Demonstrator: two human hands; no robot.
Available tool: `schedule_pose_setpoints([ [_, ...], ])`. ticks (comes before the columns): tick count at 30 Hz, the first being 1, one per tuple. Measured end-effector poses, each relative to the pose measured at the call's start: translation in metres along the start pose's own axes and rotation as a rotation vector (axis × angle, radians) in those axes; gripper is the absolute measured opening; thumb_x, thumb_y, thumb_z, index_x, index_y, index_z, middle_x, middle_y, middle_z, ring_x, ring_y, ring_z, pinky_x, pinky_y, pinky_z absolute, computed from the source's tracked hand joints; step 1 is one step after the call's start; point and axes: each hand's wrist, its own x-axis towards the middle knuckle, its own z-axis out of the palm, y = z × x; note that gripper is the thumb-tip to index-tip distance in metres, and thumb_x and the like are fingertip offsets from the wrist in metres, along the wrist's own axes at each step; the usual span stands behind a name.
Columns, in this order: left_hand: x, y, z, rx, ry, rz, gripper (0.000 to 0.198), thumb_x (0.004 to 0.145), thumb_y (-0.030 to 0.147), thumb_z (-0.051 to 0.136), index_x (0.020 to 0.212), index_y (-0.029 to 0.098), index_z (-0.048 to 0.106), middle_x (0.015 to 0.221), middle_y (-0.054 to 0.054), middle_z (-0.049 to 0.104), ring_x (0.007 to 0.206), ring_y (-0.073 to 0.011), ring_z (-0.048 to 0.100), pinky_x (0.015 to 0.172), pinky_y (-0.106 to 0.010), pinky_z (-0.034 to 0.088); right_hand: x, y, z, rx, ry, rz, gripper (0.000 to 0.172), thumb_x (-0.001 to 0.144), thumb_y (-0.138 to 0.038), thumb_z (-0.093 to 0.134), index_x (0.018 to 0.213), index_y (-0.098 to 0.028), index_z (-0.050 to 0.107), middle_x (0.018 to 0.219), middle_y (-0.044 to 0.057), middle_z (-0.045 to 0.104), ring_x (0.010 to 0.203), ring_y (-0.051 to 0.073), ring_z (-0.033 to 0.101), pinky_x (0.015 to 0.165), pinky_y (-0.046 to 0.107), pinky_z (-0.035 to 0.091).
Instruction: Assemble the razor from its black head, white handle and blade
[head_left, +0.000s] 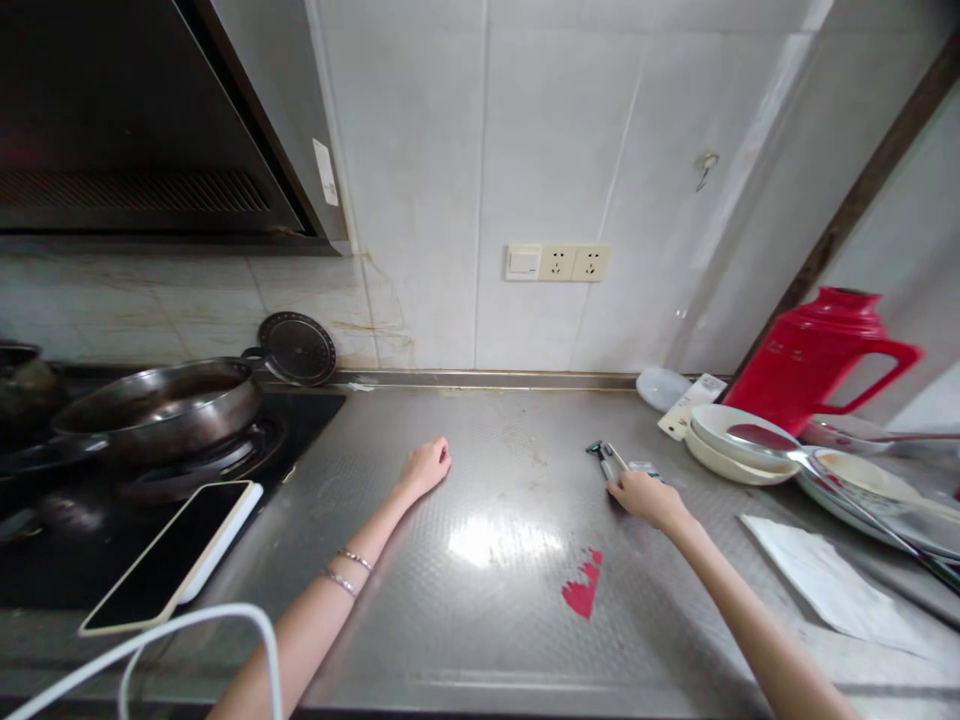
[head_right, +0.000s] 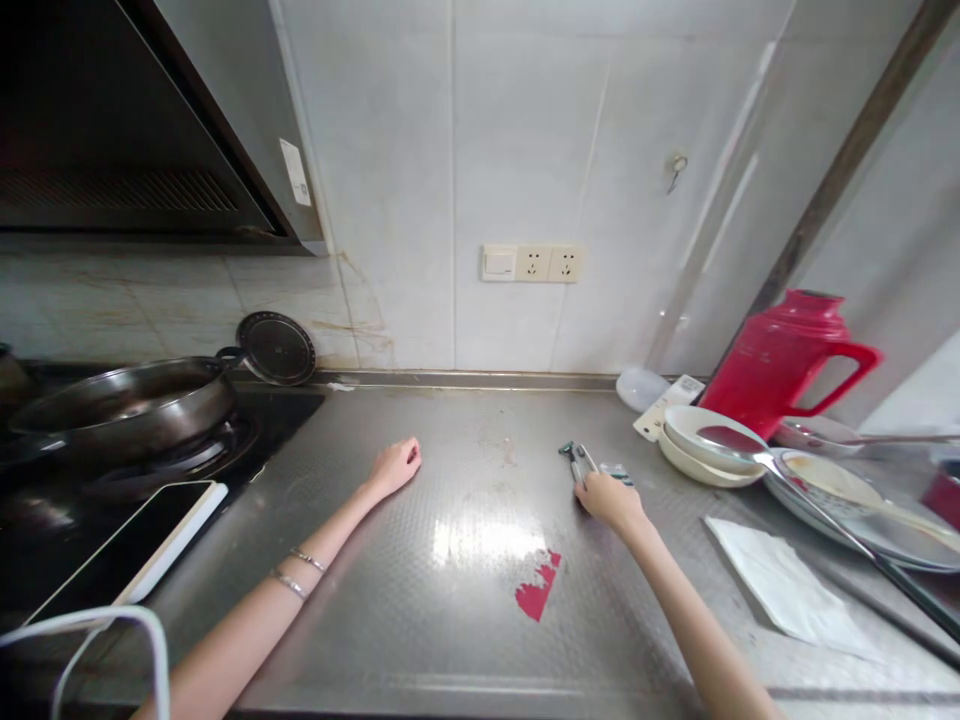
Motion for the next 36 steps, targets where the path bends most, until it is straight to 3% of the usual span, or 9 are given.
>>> schedule_pose_setpoints([
  [4, 0.0, 0.013, 0.001, -0.099, 0.023, -0.018, 0.017, 0.08, 0.026, 0.046, 0.085, 0.019, 0.06, 0.08, -0.003, 0.066, 0.073, -0.0148, 0.058, 0.06, -0.023, 0.034, -0.015, -0.025, -0.011, 0.044, 0.117, -0.004, 0.039, 0.087, -0.04, 0.032, 0.086, -0.015, 0.062, 0.09, 0.015, 0.067, 0.086, 0.028, 0.064, 0.065, 0.033, 0.044],
  [9, -0.003, 0.059, 0.002, -0.426, -0.055, 0.113, 0.03, 0.08, 0.039, 0.046, 0.074, 0.015, 0.063, 0.071, -0.003, 0.065, 0.066, -0.013, 0.055, 0.06, -0.022, 0.037, -0.044, -0.086, -0.021, 0.045, 0.268, -0.104, 0.035, 0.088, -0.039, 0.033, 0.084, -0.016, 0.06, 0.078, 0.013, 0.067, 0.075, 0.024, 0.065, 0.058, 0.026, 0.04],
  [13, -0.007, 0.092, 0.0, -0.597, -0.09, 0.144, 0.047, 0.077, 0.053, 0.046, 0.06, 0.012, 0.06, 0.052, 0.001, 0.052, 0.051, -0.0094, 0.044, 0.051, -0.021, 0.03, -0.063, -0.128, -0.021, 0.014, 0.351, -0.241, 0.032, 0.09, -0.035, 0.032, 0.087, -0.017, 0.058, 0.073, 0.011, 0.067, 0.068, 0.022, 0.066, 0.055, 0.024, 0.038],
  [18, -0.014, 0.101, 0.001, -0.514, -0.094, 0.119, 0.046, 0.077, 0.046, 0.046, 0.048, 0.012, 0.055, 0.042, 0.003, 0.039, 0.047, -0.008, 0.036, 0.048, -0.022, 0.024, -0.07, -0.153, -0.015, 0.005, 0.357, -0.335, 0.031, 0.091, -0.032, 0.03, 0.093, -0.017, 0.057, 0.075, 0.011, 0.068, 0.068, 0.022, 0.067, 0.056, 0.024, 0.041],
  [23, -0.012, 0.093, 0.005, -0.291, -0.12, 0.077, 0.037, 0.077, 0.033, 0.045, 0.047, 0.013, 0.055, 0.043, 0.001, 0.044, 0.046, -0.0089, 0.039, 0.049, -0.023, 0.026, -0.073, -0.163, -0.01, -0.002, 0.296, -0.369, 0.032, 0.091, -0.035, 0.029, 0.095, -0.016, 0.056, 0.079, 0.013, 0.068, 0.072, 0.024, 0.067, 0.059, 0.027, 0.044],
  [26, -0.003, 0.082, 0.0, -0.165, -0.18, 0.074, 0.033, 0.078, 0.03, 0.042, 0.057, 0.013, 0.061, 0.052, -0.002, 0.054, 0.052, -0.0111, 0.048, 0.052, -0.023, 0.03, -0.074, -0.156, -0.009, -0.002, 0.29, -0.358, 0.038, 0.091, -0.044, 0.028, 0.097, -0.017, 0.054, 0.078, 0.012, 0.067, 0.072, 0.024, 0.066, 0.058, 0.027, 0.044],
  [29, 0.009, 0.065, -0.009, -0.042, -0.237, 0.038, 0.027, 0.077, 0.028, 0.042, 0.069, 0.014, 0.064, 0.064, -0.006, 0.062, 0.06, -0.0138, 0.056, 0.054, -0.022, 0.034, -0.068, -0.13, -0.009, -0.006, 0.269, -0.262, 0.036, 0.091, -0.044, 0.029, 0.096, -0.017, 0.053, 0.077, 0.011, 0.067, 0.073, 0.023, 0.066, 0.059, 0.026, 0.043],
  [36, 0.017, 0.039, -0.012, 0.023, -0.259, -0.027, 0.023, 0.074, 0.028, 0.048, 0.075, 0.014, 0.066, 0.074, -0.011, 0.068, 0.074, -0.021, 0.063, 0.059, -0.025, 0.04, -0.042, -0.015, -0.004, -0.041, 0.2, 0.059, 0.034, 0.089, -0.04, 0.032, 0.097, -0.016, 0.054, 0.086, 0.014, 0.067, 0.082, 0.029, 0.065, 0.062, 0.034, 0.045],
])
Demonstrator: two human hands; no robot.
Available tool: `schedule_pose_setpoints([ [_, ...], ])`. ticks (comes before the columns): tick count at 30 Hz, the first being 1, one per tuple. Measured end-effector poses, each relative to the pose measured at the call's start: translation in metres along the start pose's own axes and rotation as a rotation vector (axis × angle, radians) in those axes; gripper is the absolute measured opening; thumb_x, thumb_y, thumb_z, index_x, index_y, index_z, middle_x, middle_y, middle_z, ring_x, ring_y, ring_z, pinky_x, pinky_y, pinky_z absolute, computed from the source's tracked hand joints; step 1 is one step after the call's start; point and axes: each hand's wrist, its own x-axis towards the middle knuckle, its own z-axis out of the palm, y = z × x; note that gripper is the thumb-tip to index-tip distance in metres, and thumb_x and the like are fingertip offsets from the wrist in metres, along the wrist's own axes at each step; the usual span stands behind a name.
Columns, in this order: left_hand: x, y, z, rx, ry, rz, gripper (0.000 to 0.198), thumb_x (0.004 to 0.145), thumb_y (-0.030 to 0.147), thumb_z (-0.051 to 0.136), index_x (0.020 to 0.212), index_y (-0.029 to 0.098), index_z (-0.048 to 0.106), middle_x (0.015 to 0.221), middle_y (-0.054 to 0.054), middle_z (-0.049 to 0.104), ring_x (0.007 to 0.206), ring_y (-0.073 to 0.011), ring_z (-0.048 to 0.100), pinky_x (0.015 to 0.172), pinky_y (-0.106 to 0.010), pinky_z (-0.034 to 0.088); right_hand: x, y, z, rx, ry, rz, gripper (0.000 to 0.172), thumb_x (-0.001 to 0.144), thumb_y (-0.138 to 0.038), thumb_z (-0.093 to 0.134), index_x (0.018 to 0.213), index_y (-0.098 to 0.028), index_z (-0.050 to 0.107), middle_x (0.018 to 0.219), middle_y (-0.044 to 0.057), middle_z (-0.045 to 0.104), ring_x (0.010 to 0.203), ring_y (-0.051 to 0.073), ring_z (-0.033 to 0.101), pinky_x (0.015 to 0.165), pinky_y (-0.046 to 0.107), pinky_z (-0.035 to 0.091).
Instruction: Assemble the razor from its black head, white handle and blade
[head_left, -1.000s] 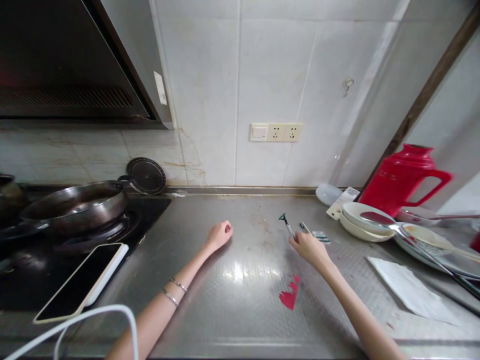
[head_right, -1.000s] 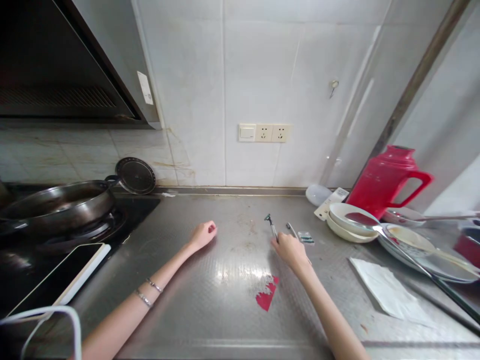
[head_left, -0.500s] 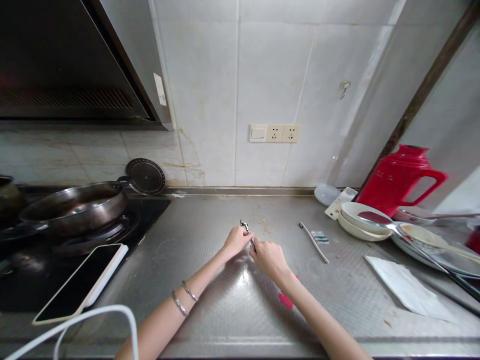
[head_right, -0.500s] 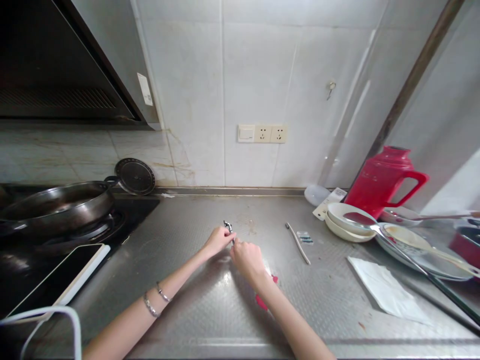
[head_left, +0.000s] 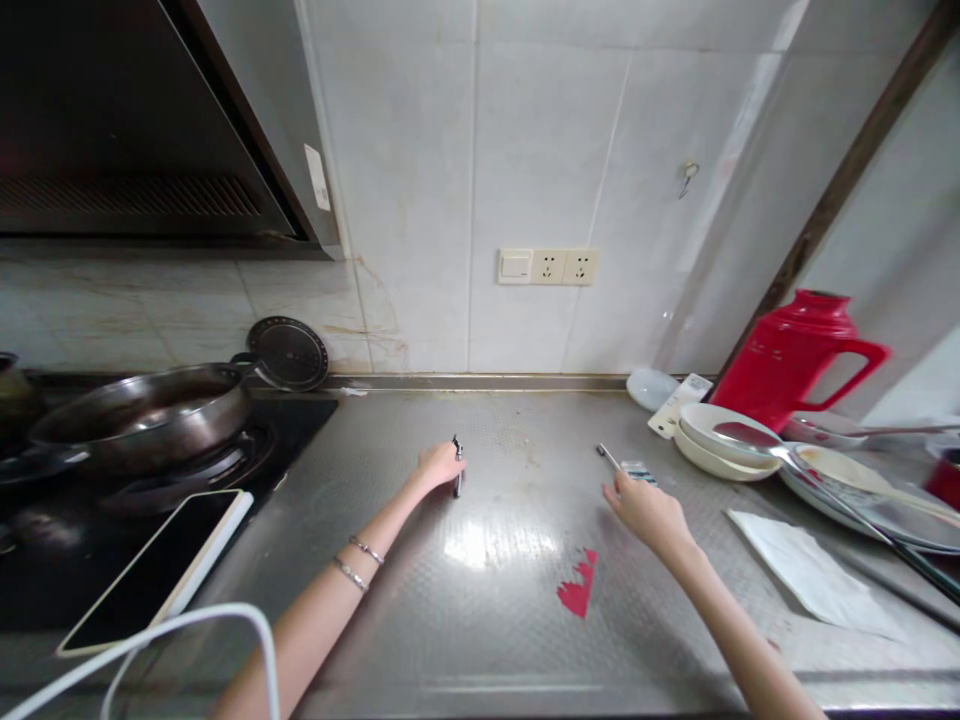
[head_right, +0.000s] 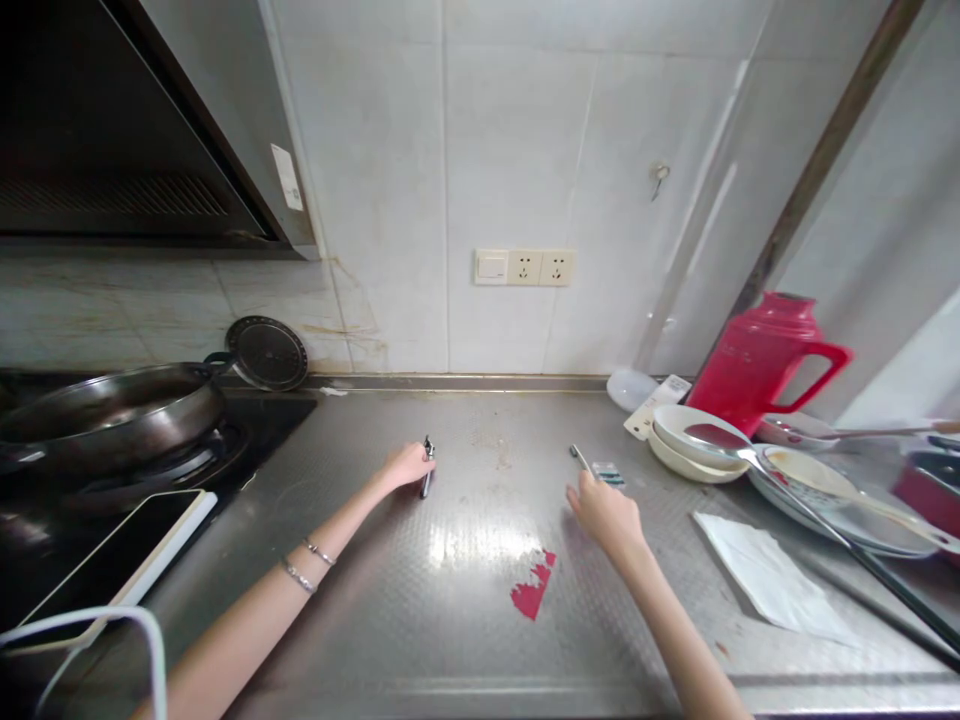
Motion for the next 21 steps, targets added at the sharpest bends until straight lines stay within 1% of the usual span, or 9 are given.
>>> schedule_pose_setpoints([
  [2, -0.002, 0.001, 0.004, 0.002, 0.006, -0.013, 0.026, 0.075, 0.031, 0.047, 0.075, 0.014, 0.067, 0.076, -0.012, 0.068, 0.076, -0.0222, 0.064, 0.061, -0.026, 0.041, 0.008, 0.027, 0.005, -0.026, -0.033, 0.029, 0.036, 0.088, -0.041, 0.031, 0.097, -0.016, 0.056, 0.089, 0.016, 0.067, 0.084, 0.031, 0.065, 0.064, 0.037, 0.045],
  [4, -0.004, 0.004, 0.007, 0.006, 0.021, -0.029, 0.027, 0.076, 0.034, 0.047, 0.075, 0.015, 0.067, 0.078, -0.012, 0.068, 0.078, -0.0229, 0.064, 0.063, -0.026, 0.042, 0.015, 0.045, 0.008, -0.028, -0.073, 0.038, 0.037, 0.088, -0.042, 0.032, 0.094, -0.016, 0.058, 0.091, 0.016, 0.067, 0.086, 0.031, 0.064, 0.065, 0.038, 0.045],
  [6, -0.006, 0.004, 0.009, 0.013, 0.045, -0.04, 0.029, 0.077, 0.036, 0.047, 0.074, 0.015, 0.067, 0.08, -0.012, 0.069, 0.081, -0.0234, 0.064, 0.064, -0.026, 0.042, 0.022, 0.055, 0.01, -0.015, -0.116, 0.032, 0.037, 0.086, -0.043, 0.034, 0.091, -0.016, 0.059, 0.092, 0.015, 0.067, 0.087, 0.031, 0.064, 0.066, 0.037, 0.044],
  [8, -0.007, 0.003, 0.011, 0.016, 0.069, -0.041, 0.032, 0.078, 0.04, 0.046, 0.073, 0.015, 0.066, 0.08, -0.013, 0.068, 0.081, -0.0239, 0.064, 0.065, -0.027, 0.043, 0.029, 0.057, 0.011, 0.007, -0.161, 0.008, 0.037, 0.085, -0.043, 0.036, 0.089, -0.016, 0.061, 0.093, 0.015, 0.067, 0.087, 0.03, 0.063, 0.066, 0.035, 0.043],
  [11, -0.008, -0.003, 0.015, -0.006, 0.093, -0.029, 0.041, 0.081, 0.047, 0.041, 0.071, 0.016, 0.066, 0.08, -0.012, 0.068, 0.08, -0.0235, 0.064, 0.065, -0.027, 0.043, 0.038, 0.055, 0.013, 0.029, -0.225, -0.048, 0.036, 0.085, -0.04, 0.037, 0.087, -0.016, 0.063, 0.094, 0.015, 0.066, 0.087, 0.028, 0.063, 0.064, 0.033, 0.042],
  [13, -0.01, -0.007, 0.017, -0.029, 0.1, -0.014, 0.044, 0.083, 0.048, 0.037, 0.07, 0.017, 0.066, 0.079, -0.011, 0.068, 0.078, -0.0222, 0.064, 0.064, -0.027, 0.042, 0.043, 0.053, 0.015, 0.038, -0.252, -0.066, 0.034, 0.085, -0.036, 0.037, 0.086, -0.015, 0.064, 0.092, 0.015, 0.066, 0.084, 0.026, 0.063, 0.063, 0.031, 0.041],
  [16, -0.013, -0.01, 0.02, -0.043, 0.095, 0.008, 0.044, 0.084, 0.047, 0.037, 0.069, 0.017, 0.066, 0.077, -0.01, 0.068, 0.077, -0.021, 0.064, 0.064, -0.026, 0.041, 0.048, 0.046, 0.018, 0.056, -0.245, -0.076, 0.033, 0.084, -0.032, 0.037, 0.085, -0.014, 0.065, 0.09, 0.015, 0.066, 0.081, 0.024, 0.064, 0.062, 0.028, 0.04],
  [19, -0.015, -0.01, 0.021, -0.037, 0.086, 0.004, 0.043, 0.083, 0.047, 0.038, 0.071, 0.017, 0.066, 0.078, -0.01, 0.068, 0.078, -0.0209, 0.063, 0.064, -0.026, 0.041, 0.046, 0.026, 0.016, 0.088, -0.187, -0.075, 0.036, 0.084, -0.033, 0.036, 0.081, -0.013, 0.066, 0.087, 0.016, 0.067, 0.081, 0.024, 0.064, 0.062, 0.028, 0.04],
  [21, -0.016, -0.008, 0.021, -0.029, 0.081, 0.0, 0.041, 0.083, 0.046, 0.039, 0.072, 0.017, 0.066, 0.08, -0.01, 0.068, 0.079, -0.021, 0.063, 0.064, -0.026, 0.041, 0.039, 0.0, 0.012, 0.126, -0.135, -0.077, 0.039, 0.084, -0.034, 0.035, 0.077, -0.013, 0.067, 0.085, 0.017, 0.067, 0.082, 0.024, 0.064, 0.063, 0.027, 0.041],
])
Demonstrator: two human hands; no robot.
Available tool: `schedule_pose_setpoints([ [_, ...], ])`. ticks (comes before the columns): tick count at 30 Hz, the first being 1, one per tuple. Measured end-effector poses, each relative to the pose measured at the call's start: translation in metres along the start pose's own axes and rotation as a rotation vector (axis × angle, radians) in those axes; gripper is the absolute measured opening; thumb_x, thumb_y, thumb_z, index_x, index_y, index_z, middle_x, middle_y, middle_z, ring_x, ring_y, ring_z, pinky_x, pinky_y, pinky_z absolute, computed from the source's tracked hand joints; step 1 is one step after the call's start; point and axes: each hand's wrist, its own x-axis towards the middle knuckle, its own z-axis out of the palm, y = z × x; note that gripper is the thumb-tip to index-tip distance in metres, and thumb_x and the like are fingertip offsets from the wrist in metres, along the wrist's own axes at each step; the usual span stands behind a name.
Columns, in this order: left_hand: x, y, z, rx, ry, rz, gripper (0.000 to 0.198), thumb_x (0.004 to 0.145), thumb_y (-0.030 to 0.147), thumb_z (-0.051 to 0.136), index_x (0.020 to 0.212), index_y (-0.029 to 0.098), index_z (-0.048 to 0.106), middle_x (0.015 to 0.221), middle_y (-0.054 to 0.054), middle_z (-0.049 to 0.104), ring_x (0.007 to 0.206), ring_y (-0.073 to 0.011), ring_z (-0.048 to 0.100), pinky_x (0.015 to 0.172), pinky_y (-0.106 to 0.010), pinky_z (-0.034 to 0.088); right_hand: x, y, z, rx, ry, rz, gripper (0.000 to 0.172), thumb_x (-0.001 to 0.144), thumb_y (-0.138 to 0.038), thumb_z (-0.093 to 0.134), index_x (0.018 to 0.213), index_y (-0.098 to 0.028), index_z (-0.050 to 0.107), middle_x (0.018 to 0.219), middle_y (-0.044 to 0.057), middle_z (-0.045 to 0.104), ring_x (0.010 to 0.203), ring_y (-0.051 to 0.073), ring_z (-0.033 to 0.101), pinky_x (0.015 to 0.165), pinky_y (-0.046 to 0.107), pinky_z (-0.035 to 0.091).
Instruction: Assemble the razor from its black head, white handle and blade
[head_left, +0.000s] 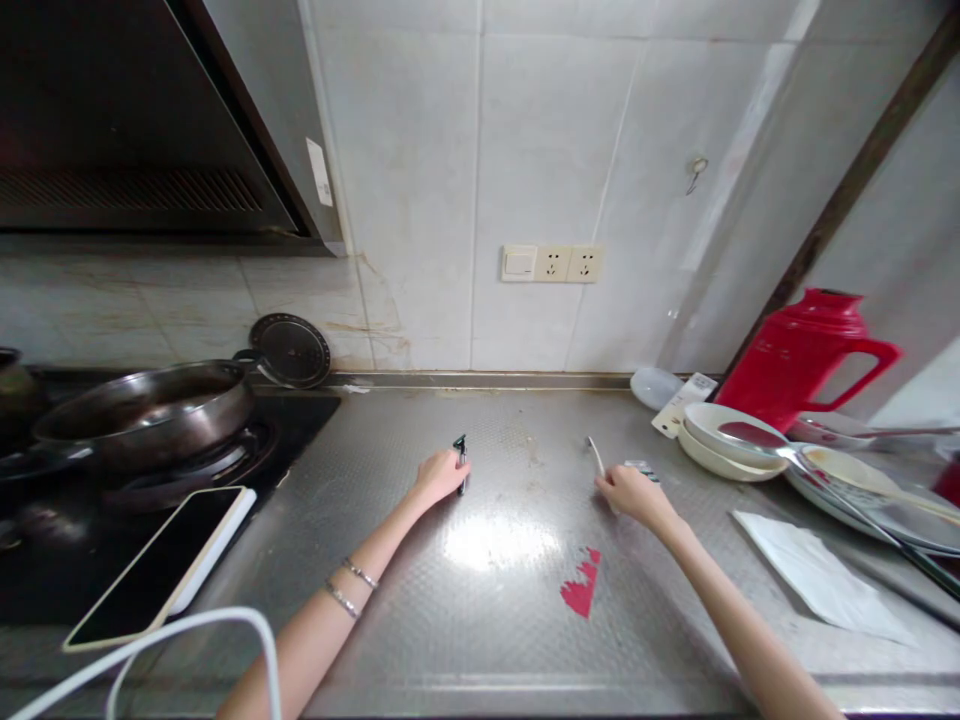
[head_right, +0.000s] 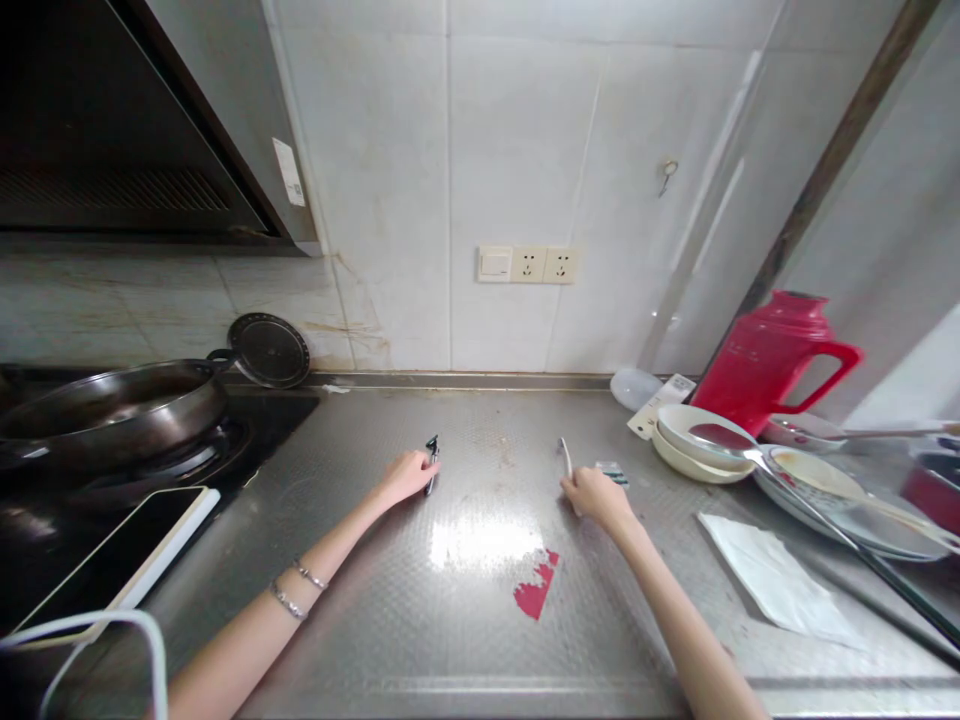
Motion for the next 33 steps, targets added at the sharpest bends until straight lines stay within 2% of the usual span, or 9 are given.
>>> schedule_pose_setpoints([
  [3, -0.001, 0.002, 0.0, 0.016, 0.0, -0.002, 0.04, 0.083, 0.045, 0.039, 0.073, 0.017, 0.066, 0.081, -0.011, 0.068, 0.08, -0.0218, 0.063, 0.063, -0.026, 0.04, -0.011, -0.055, 0.001, 0.057, 0.066, -0.045, 0.041, 0.084, -0.034, 0.034, 0.079, -0.013, 0.068, 0.085, 0.017, 0.068, 0.081, 0.024, 0.065, 0.063, 0.026, 0.042],
  [7, -0.004, 0.003, 0.001, 0.034, 0.005, -0.004, 0.039, 0.083, 0.046, 0.04, 0.073, 0.016, 0.065, 0.081, -0.011, 0.068, 0.079, -0.0221, 0.063, 0.063, -0.027, 0.04, -0.023, -0.128, 0.008, 0.078, 0.074, -0.156, 0.04, 0.084, -0.032, 0.035, 0.084, -0.012, 0.069, 0.086, 0.018, 0.069, 0.081, 0.023, 0.065, 0.066, 0.027, 0.044],
  [9, -0.005, 0.004, 0.001, 0.036, 0.006, -0.019, 0.038, 0.082, 0.046, 0.042, 0.073, 0.017, 0.065, 0.08, -0.011, 0.068, 0.079, -0.022, 0.063, 0.063, -0.027, 0.04, -0.026, -0.154, 0.011, 0.082, 0.082, -0.196, 0.04, 0.085, -0.031, 0.035, 0.086, -0.011, 0.07, 0.088, 0.018, 0.069, 0.083, 0.023, 0.065, 0.068, 0.027, 0.045],
  [12, -0.007, 0.006, 0.001, 0.032, 0.009, -0.054, 0.033, 0.08, 0.043, 0.045, 0.074, 0.017, 0.065, 0.08, -0.01, 0.068, 0.08, -0.0214, 0.062, 0.064, -0.027, 0.04, -0.028, -0.177, 0.014, 0.083, 0.07, -0.226, 0.04, 0.086, -0.029, 0.035, 0.088, -0.011, 0.07, 0.09, 0.02, 0.068, 0.086, 0.024, 0.065, 0.072, 0.03, 0.046],
  [16, -0.009, 0.008, 0.001, 0.021, 0.029, -0.079, 0.031, 0.08, 0.041, 0.046, 0.075, 0.017, 0.065, 0.082, -0.011, 0.068, 0.08, -0.0213, 0.062, 0.065, -0.027, 0.04, -0.026, -0.185, 0.017, 0.076, 0.072, -0.248, 0.038, 0.085, -0.028, 0.035, 0.089, -0.011, 0.07, 0.09, 0.02, 0.068, 0.085, 0.026, 0.065, 0.072, 0.033, 0.047],
  [28, -0.012, 0.014, 0.0, 0.002, 0.031, -0.087, 0.029, 0.079, 0.04, 0.047, 0.074, 0.018, 0.065, 0.081, -0.009, 0.067, 0.081, -0.0209, 0.062, 0.066, -0.027, 0.04, -0.024, -0.181, 0.022, 0.068, 0.088, -0.25, 0.041, 0.086, -0.033, 0.034, 0.088, -0.012, 0.069, 0.089, 0.019, 0.068, 0.082, 0.026, 0.065, 0.069, 0.033, 0.046],
  [31, -0.014, 0.013, 0.0, -0.012, 0.031, -0.069, 0.029, 0.079, 0.04, 0.047, 0.072, 0.018, 0.064, 0.08, -0.008, 0.067, 0.079, -0.0199, 0.061, 0.066, -0.026, 0.039, -0.027, -0.17, 0.014, 0.069, 0.125, -0.241, 0.044, 0.087, -0.039, 0.033, 0.084, -0.013, 0.068, 0.086, 0.019, 0.068, 0.08, 0.025, 0.065, 0.067, 0.031, 0.045],
  [33, -0.014, 0.012, 0.0, -0.025, 0.032, -0.068, 0.03, 0.079, 0.042, 0.047, 0.072, 0.018, 0.063, 0.079, -0.008, 0.067, 0.077, -0.0193, 0.061, 0.065, -0.026, 0.038, -0.026, -0.152, 0.004, 0.096, 0.143, -0.258, 0.039, 0.086, -0.039, 0.036, 0.083, -0.015, 0.066, 0.083, 0.016, 0.068, 0.079, 0.023, 0.064, 0.067, 0.03, 0.044],
])
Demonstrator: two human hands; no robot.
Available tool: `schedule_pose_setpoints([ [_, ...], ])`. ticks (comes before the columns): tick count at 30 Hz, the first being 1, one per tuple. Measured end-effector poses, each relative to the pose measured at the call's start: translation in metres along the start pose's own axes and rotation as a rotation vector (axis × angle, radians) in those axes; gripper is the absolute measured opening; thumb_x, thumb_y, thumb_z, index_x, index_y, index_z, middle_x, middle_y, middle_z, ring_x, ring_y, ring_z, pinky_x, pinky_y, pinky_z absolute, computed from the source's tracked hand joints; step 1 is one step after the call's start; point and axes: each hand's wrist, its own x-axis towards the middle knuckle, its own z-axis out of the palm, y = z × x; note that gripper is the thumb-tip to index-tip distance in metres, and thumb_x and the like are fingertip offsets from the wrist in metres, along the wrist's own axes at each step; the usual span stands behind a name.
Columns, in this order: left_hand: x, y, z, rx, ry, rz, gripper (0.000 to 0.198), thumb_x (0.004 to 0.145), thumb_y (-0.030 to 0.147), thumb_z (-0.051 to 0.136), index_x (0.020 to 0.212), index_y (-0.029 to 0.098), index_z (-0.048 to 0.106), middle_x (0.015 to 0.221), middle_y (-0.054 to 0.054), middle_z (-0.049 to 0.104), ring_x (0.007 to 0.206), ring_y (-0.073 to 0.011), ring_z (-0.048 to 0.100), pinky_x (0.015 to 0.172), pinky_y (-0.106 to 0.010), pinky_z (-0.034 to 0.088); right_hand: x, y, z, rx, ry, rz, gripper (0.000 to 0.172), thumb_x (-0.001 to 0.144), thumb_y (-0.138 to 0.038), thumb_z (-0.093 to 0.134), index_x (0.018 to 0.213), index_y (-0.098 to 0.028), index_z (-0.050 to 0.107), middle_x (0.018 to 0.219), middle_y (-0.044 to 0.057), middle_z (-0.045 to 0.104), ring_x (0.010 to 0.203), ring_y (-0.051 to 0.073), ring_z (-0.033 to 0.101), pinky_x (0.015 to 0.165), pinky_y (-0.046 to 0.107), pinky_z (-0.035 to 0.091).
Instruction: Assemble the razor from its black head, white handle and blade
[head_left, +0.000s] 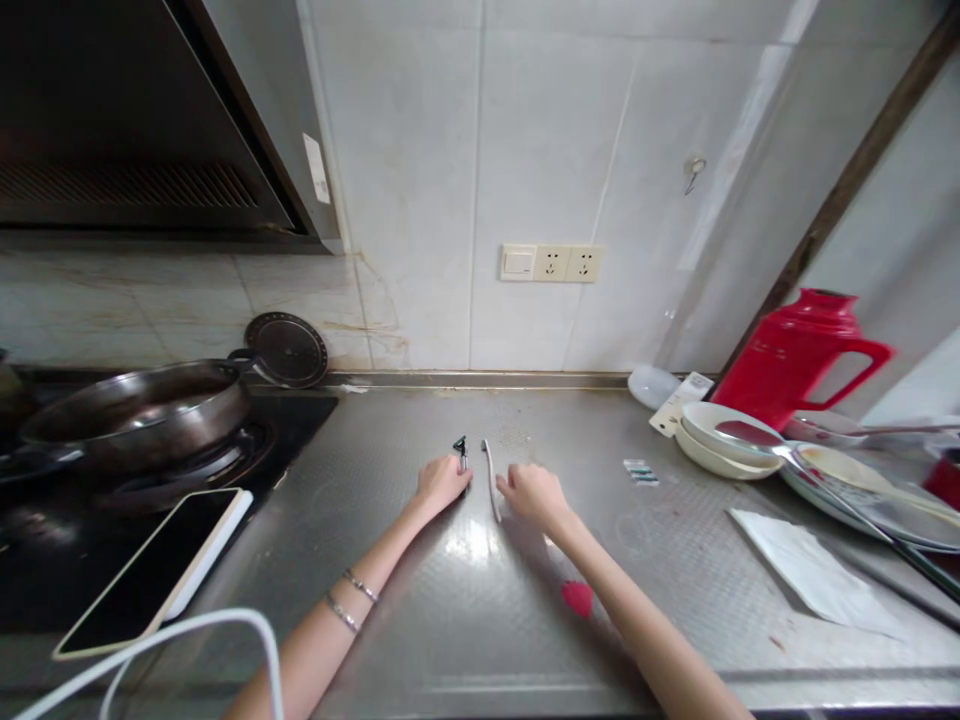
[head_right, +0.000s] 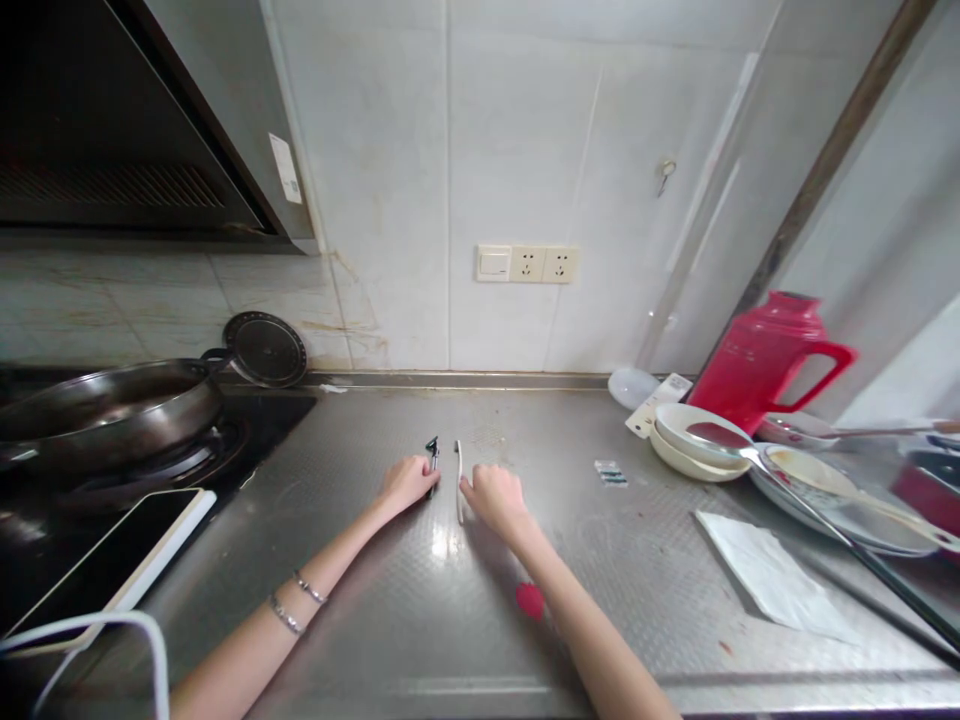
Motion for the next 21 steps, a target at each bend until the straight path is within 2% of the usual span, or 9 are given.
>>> schedule_pose_setpoints([
  [1, 0.0, -0.001, 0.0, -0.008, 0.004, 0.0, 0.031, 0.079, 0.043, 0.047, 0.072, 0.018, 0.063, 0.079, -0.007, 0.067, 0.076, -0.0191, 0.061, 0.064, -0.026, 0.038, -0.001, 0.014, -0.007, 0.028, 0.001, -0.018, 0.032, 0.084, -0.036, 0.04, 0.084, -0.016, 0.065, 0.082, 0.013, 0.067, 0.078, 0.022, 0.064, 0.067, 0.029, 0.043],
  [3, 0.002, -0.002, -0.001, -0.026, 0.022, 0.001, 0.033, 0.08, 0.045, 0.046, 0.072, 0.018, 0.062, 0.077, -0.007, 0.067, 0.074, -0.0186, 0.06, 0.062, -0.025, 0.037, 0.0, 0.052, -0.019, 0.128, 0.033, -0.148, 0.024, 0.08, -0.03, 0.046, 0.093, -0.018, 0.062, 0.089, 0.009, 0.067, 0.081, 0.018, 0.061, 0.07, 0.027, 0.043],
  [6, 0.003, -0.002, -0.003, -0.074, 0.065, 0.033, 0.034, 0.081, 0.045, 0.043, 0.07, 0.018, 0.061, 0.074, -0.006, 0.066, 0.071, -0.0171, 0.06, 0.059, -0.024, 0.034, 0.004, 0.129, -0.033, 0.198, 0.074, -0.222, 0.034, 0.071, -0.02, 0.051, 0.104, -0.017, 0.058, 0.105, 0.009, 0.062, 0.088, 0.017, 0.059, 0.08, 0.028, 0.043],
  [9, 0.003, 0.004, -0.006, -0.13, 0.097, 0.076, 0.033, 0.082, 0.044, 0.042, 0.07, 0.019, 0.06, 0.071, -0.004, 0.066, 0.066, -0.0149, 0.058, 0.056, -0.022, 0.031, 0.007, 0.21, -0.038, 0.14, 0.096, -0.178, 0.049, 0.063, -0.013, 0.051, 0.112, -0.015, 0.056, 0.115, 0.011, 0.058, 0.106, 0.021, 0.053, 0.093, 0.032, 0.037],
  [12, 0.0, 0.013, -0.008, -0.171, 0.105, 0.124, 0.03, 0.082, 0.04, 0.043, 0.07, 0.019, 0.06, 0.07, -0.003, 0.065, 0.064, -0.0133, 0.056, 0.055, -0.022, 0.029, 0.005, 0.266, -0.036, 0.065, 0.012, -0.054, 0.055, 0.06, -0.013, 0.054, 0.116, -0.012, 0.056, 0.12, 0.014, 0.056, 0.111, 0.025, 0.051, 0.097, 0.036, 0.035],
  [15, -0.005, 0.025, -0.012, -0.195, 0.097, 0.179, 0.029, 0.082, 0.038, 0.043, 0.069, 0.018, 0.06, 0.068, -0.002, 0.064, 0.063, -0.0125, 0.055, 0.056, -0.022, 0.03, 0.002, 0.289, -0.03, 0.055, -0.06, -0.008, 0.061, 0.058, -0.013, 0.055, 0.119, -0.01, 0.055, 0.121, 0.016, 0.056, 0.113, 0.027, 0.05, 0.098, 0.035, 0.034],
  [21, -0.009, 0.04, -0.017, -0.222, 0.066, 0.215, 0.027, 0.082, 0.037, 0.045, 0.07, 0.018, 0.061, 0.069, -0.002, 0.065, 0.063, -0.0122, 0.055, 0.057, -0.022, 0.032, 0.003, 0.289, -0.024, 0.086, -0.093, 0.056, 0.064, 0.057, -0.009, 0.053, 0.121, -0.015, 0.055, 0.12, 0.013, 0.058, 0.111, 0.025, 0.052, 0.095, 0.034, 0.038],
])
